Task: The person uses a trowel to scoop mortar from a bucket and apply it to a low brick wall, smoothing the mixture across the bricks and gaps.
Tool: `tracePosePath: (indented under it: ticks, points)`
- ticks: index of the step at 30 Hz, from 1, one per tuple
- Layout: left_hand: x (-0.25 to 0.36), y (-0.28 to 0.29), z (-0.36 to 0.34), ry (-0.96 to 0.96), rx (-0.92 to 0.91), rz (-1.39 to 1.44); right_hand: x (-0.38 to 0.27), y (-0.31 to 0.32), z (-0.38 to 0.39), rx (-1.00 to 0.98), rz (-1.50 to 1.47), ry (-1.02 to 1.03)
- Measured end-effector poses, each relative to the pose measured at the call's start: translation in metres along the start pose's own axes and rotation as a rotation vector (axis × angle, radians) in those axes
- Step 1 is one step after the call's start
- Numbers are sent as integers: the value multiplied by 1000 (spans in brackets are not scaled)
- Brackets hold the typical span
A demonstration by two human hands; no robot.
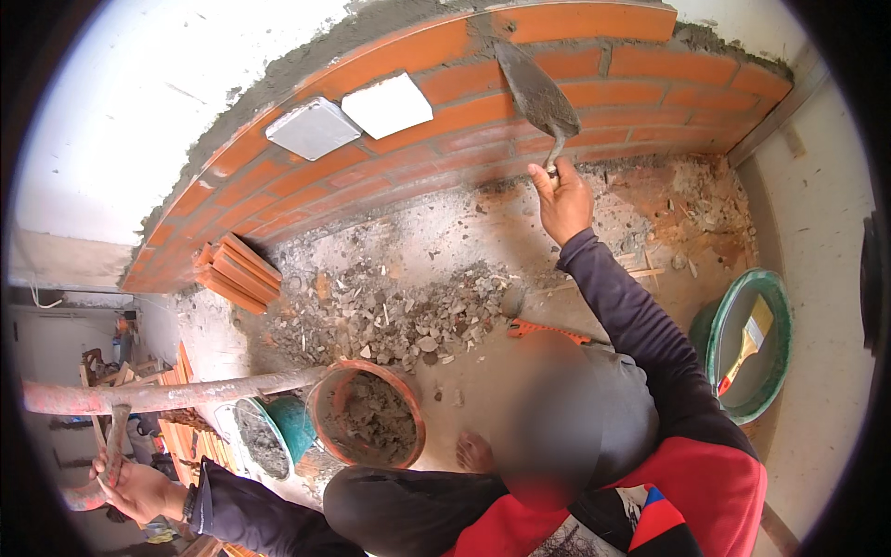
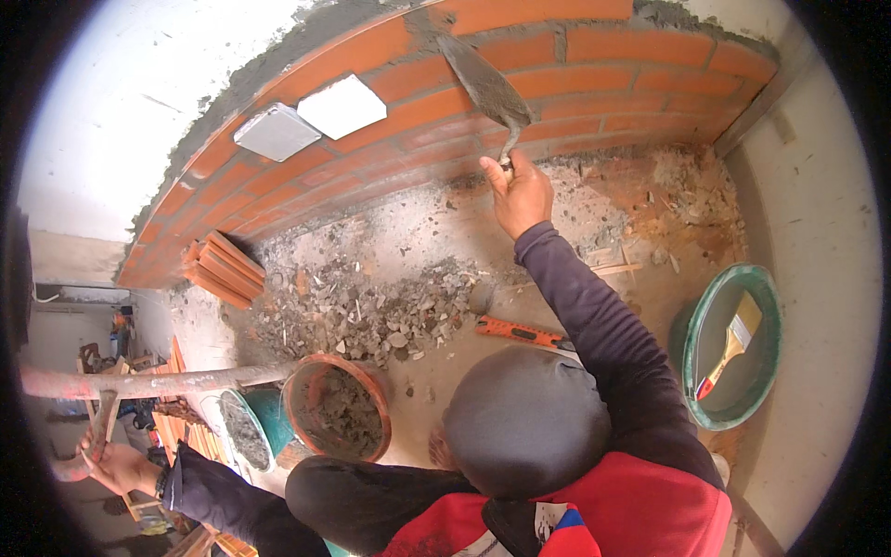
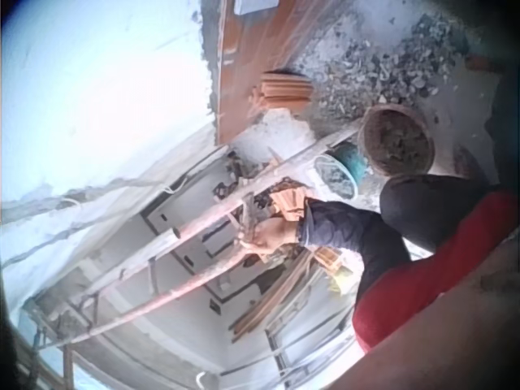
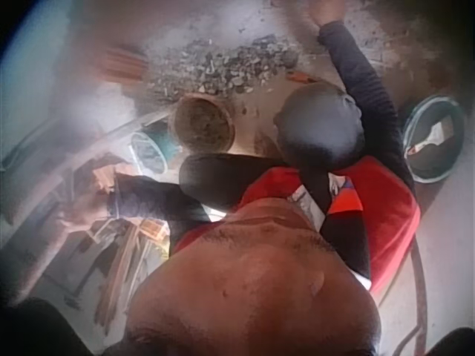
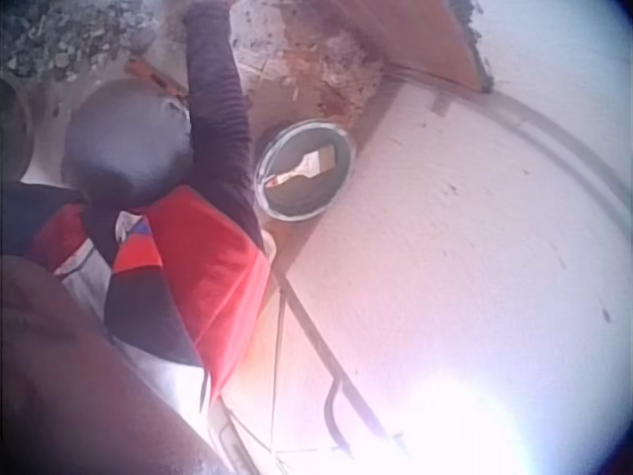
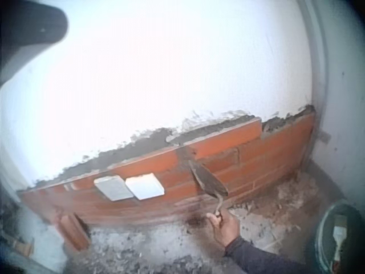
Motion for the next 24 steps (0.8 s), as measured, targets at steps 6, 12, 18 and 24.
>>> tracePosePath:
  ticks: [6, 12, 18, 24]
  points:
    - [-5, 7, -5, 0, 8, -44, 24, 24, -8, 88, 63, 63]
    - [-5, 11, -6, -31, 27, -56, 14, 51, -27, 139, 270, 148]
    - [-1, 0, -4, 4, -16, 50, 19, 91, -39, 153, 253, 101]
    - [-3, 1, -5, 17, 43, 29, 19, 131, -55, 53, 414, 103]
Point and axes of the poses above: each hand's wrist, its own z-axis away from the middle knuckle, its own y-axis out of the back of the hand, x = y × z, the point moved 9 cm from there along -z, towards the middle knuckle, and after that the axes turned 8 degrees about -y, right-handed, at the moved point
